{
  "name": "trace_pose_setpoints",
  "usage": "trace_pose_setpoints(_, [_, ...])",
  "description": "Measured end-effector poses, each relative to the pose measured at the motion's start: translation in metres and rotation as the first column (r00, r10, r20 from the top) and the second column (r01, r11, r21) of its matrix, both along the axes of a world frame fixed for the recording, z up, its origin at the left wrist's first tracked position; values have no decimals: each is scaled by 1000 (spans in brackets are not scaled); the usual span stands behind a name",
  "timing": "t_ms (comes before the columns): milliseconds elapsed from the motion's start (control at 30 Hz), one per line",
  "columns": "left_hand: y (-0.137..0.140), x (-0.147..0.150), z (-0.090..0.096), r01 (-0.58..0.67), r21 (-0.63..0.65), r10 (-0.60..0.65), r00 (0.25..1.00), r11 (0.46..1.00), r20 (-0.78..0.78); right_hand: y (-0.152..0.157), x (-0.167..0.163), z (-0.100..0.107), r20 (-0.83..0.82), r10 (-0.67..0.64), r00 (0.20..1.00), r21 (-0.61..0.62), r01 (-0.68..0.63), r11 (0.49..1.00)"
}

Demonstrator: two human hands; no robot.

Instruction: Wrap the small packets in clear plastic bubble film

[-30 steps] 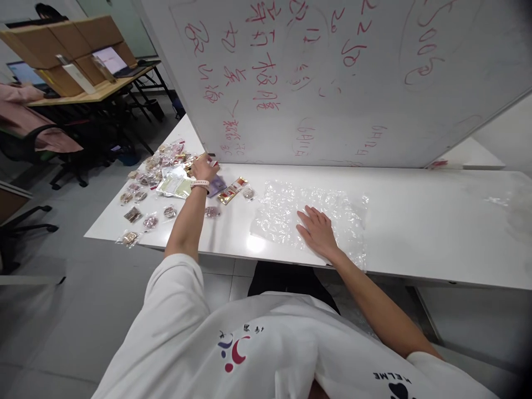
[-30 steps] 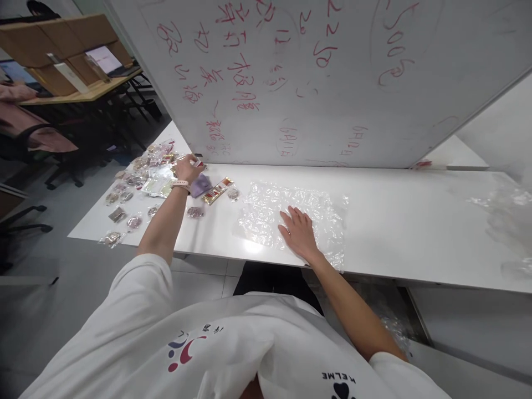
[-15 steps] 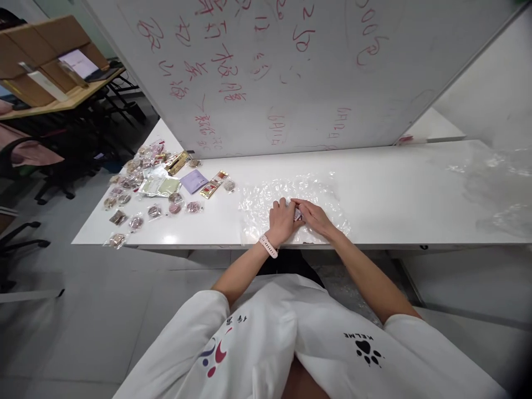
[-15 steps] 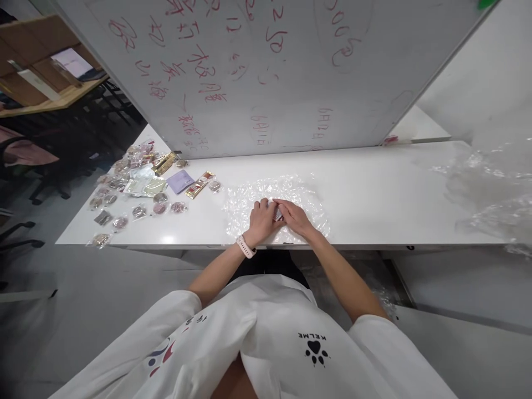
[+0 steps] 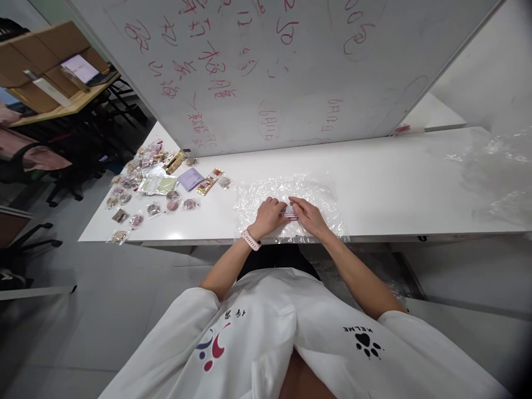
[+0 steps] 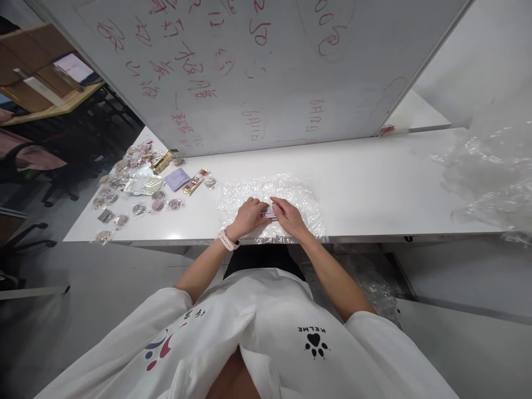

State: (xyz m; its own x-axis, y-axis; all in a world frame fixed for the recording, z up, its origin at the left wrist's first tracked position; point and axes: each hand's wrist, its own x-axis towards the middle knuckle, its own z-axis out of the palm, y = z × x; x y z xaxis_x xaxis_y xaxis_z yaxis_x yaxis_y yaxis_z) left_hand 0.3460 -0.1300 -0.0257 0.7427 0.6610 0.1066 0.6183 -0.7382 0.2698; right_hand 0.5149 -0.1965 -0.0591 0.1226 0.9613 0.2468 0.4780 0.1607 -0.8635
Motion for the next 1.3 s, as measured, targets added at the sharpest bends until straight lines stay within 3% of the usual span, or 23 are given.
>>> trace_pose_setpoints(100, [-22, -13, 0, -16, 86, 8, 996, 996, 92, -3, 0, -1, 49, 40, 998, 34, -42, 999])
trace_pose_setpoints(267, [-72, -41, -17, 128, 167, -154, 976, 978, 154, 0, 7, 1, 144, 182, 973, 25, -187, 982])
trace_pose_setpoints(333, [-79, -46, -26, 80, 177, -110, 980, 981, 167, 5, 13, 4, 197, 256, 947, 11, -263, 965])
trace_pose_setpoints(467, [-69, -45, -31, 33, 155, -74, 960, 987, 270, 15, 23, 12, 271, 379, 885, -11, -391, 920])
trace_pose_setpoints(600, [-50, -39, -15, 155, 87, -174, 942, 984, 287, 20, 25, 13, 279, 419, 864, -4, -436, 900])
trace_pose_setpoints(733, [-35, -34, 2, 132, -81, -105, 955, 988, 278, 20, 25, 15, 233, 409, 882, -46, -410, 911])
trace_pose_setpoints(867, [-26, -31, 10, 24, -201, 27, 969, 979, 245, 7, 32, 33, 251, 458, 853, -190, -420, 887])
trace_pose_setpoints(1000, [-18, -29, 16, 19, -201, 24, 977, 979, 210, -22, 51, 52, 415, 473, 777, -244, -406, 881])
trace_pose_setpoints(1100, [-10, -27, 18, 22, -220, 16, 986, 975, 168, -41, 72, 58, 532, 415, 738, -294, -299, 908])
trace_pose_setpoints(1167, [-4, -26, 18, 4, -211, 29, 988, 978, 153, -47, 85, 59, 633, 278, 723, -281, -120, 952])
trace_pose_setpoints(1233, [3, -24, 18, -19, -189, 50, 986, 982, 161, -49, 89, 60, 720, 50, 692, -148, 83, 985])
trace_pose_setpoints(1300, [8, -21, 17, -25, -191, 61, 980, 981, 188, -50, 81, 62, 745, -207, 634, 57, 249, 967])
